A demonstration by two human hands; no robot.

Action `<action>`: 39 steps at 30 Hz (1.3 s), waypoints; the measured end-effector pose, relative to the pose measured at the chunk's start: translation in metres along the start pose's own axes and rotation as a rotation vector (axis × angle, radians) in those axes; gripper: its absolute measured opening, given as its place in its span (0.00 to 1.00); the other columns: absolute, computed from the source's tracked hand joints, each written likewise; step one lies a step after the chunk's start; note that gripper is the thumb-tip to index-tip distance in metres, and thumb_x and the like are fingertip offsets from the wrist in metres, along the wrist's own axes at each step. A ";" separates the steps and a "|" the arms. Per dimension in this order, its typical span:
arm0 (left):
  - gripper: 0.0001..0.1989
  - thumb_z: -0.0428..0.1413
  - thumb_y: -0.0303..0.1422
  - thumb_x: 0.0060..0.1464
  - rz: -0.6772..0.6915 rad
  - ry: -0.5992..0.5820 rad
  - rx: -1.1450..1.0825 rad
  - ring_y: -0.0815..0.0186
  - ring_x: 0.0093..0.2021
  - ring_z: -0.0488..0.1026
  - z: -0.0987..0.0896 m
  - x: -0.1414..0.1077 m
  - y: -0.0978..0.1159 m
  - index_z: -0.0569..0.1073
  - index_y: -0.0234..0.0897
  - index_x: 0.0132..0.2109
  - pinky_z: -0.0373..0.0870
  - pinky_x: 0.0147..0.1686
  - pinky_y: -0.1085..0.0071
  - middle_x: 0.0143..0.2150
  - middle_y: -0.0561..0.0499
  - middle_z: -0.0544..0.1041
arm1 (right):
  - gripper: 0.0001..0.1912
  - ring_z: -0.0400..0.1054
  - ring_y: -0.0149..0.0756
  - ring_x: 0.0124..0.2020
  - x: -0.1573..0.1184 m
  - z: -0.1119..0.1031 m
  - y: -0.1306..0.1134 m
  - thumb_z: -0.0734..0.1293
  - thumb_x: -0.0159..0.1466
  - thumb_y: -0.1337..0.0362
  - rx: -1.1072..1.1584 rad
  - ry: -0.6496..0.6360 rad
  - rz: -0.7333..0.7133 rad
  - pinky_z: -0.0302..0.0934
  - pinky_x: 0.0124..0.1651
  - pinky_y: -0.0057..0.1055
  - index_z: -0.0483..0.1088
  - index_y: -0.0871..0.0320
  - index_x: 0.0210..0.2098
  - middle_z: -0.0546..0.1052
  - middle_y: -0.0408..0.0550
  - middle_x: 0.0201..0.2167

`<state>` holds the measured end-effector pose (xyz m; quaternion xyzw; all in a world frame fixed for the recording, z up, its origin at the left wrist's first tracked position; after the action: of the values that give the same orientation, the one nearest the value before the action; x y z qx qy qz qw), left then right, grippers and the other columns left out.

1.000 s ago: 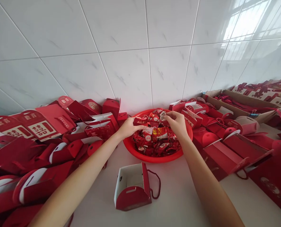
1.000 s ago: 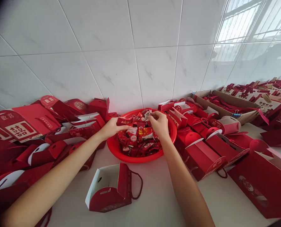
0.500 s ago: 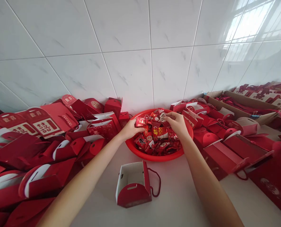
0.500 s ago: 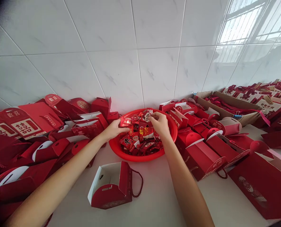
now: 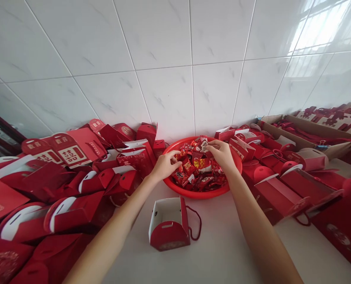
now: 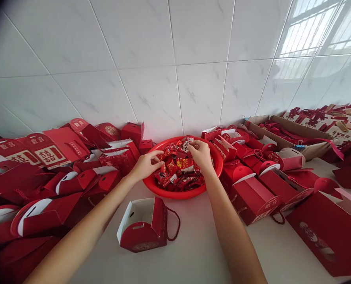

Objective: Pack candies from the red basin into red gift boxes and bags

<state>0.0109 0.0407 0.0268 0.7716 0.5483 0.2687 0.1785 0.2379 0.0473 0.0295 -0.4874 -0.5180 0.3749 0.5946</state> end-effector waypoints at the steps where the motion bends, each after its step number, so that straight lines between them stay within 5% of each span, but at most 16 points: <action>1: 0.24 0.58 0.39 0.55 0.004 -0.001 0.015 0.60 0.37 0.79 0.002 -0.001 0.000 0.74 0.36 0.58 0.72 0.45 0.65 0.34 0.50 0.82 | 0.12 0.69 0.36 0.27 0.000 0.000 0.000 0.68 0.50 0.56 -0.004 0.001 -0.004 0.62 0.28 0.29 0.74 0.58 0.29 0.77 0.45 0.24; 5: 0.23 0.57 0.40 0.57 0.053 -0.008 0.071 0.59 0.39 0.79 0.005 -0.004 0.004 0.75 0.38 0.57 0.72 0.44 0.64 0.35 0.50 0.82 | 0.12 0.68 0.36 0.27 0.001 -0.001 -0.001 0.68 0.51 0.56 -0.015 0.008 -0.017 0.61 0.28 0.29 0.74 0.59 0.29 0.75 0.44 0.23; 12: 0.15 0.59 0.37 0.57 0.209 -0.095 0.155 0.56 0.53 0.76 0.012 0.006 0.023 0.80 0.37 0.49 0.70 0.56 0.61 0.51 0.44 0.80 | 0.11 0.67 0.36 0.26 0.003 0.000 -0.002 0.67 0.50 0.57 0.008 0.005 -0.033 0.62 0.30 0.31 0.74 0.58 0.28 0.74 0.43 0.22; 22: 0.27 0.54 0.43 0.63 0.260 -0.236 0.211 0.53 0.62 0.70 0.028 0.008 0.027 0.69 0.37 0.66 0.64 0.62 0.57 0.63 0.40 0.73 | 0.08 0.69 0.37 0.27 0.002 0.004 -0.005 0.66 0.50 0.59 -0.007 -0.020 -0.052 0.63 0.31 0.31 0.72 0.57 0.25 0.75 0.43 0.21; 34: 0.29 0.52 0.46 0.64 0.230 -0.301 0.239 0.57 0.50 0.75 0.034 0.004 0.029 0.66 0.42 0.68 0.68 0.55 0.61 0.52 0.44 0.73 | 0.11 0.70 0.40 0.29 0.001 0.004 -0.002 0.66 0.51 0.57 -0.042 -0.026 -0.029 0.63 0.32 0.33 0.73 0.57 0.28 0.76 0.45 0.24; 39: 0.22 0.54 0.45 0.63 0.223 -0.232 0.158 0.56 0.49 0.74 0.028 0.006 0.025 0.75 0.39 0.58 0.69 0.53 0.59 0.52 0.42 0.73 | 0.13 0.71 0.41 0.31 0.002 0.004 0.001 0.67 0.51 0.55 -0.051 -0.032 -0.013 0.64 0.32 0.33 0.73 0.58 0.30 0.77 0.46 0.25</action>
<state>0.0488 0.0386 0.0202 0.8650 0.4546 0.1520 0.1487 0.2343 0.0503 0.0287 -0.4930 -0.5401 0.3655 0.5760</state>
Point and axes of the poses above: each hand's wrist, its own x-axis towards the middle knuckle, its own z-axis out of the palm, y = z × x, the point moved 7 cm from there along x, towards the middle knuckle
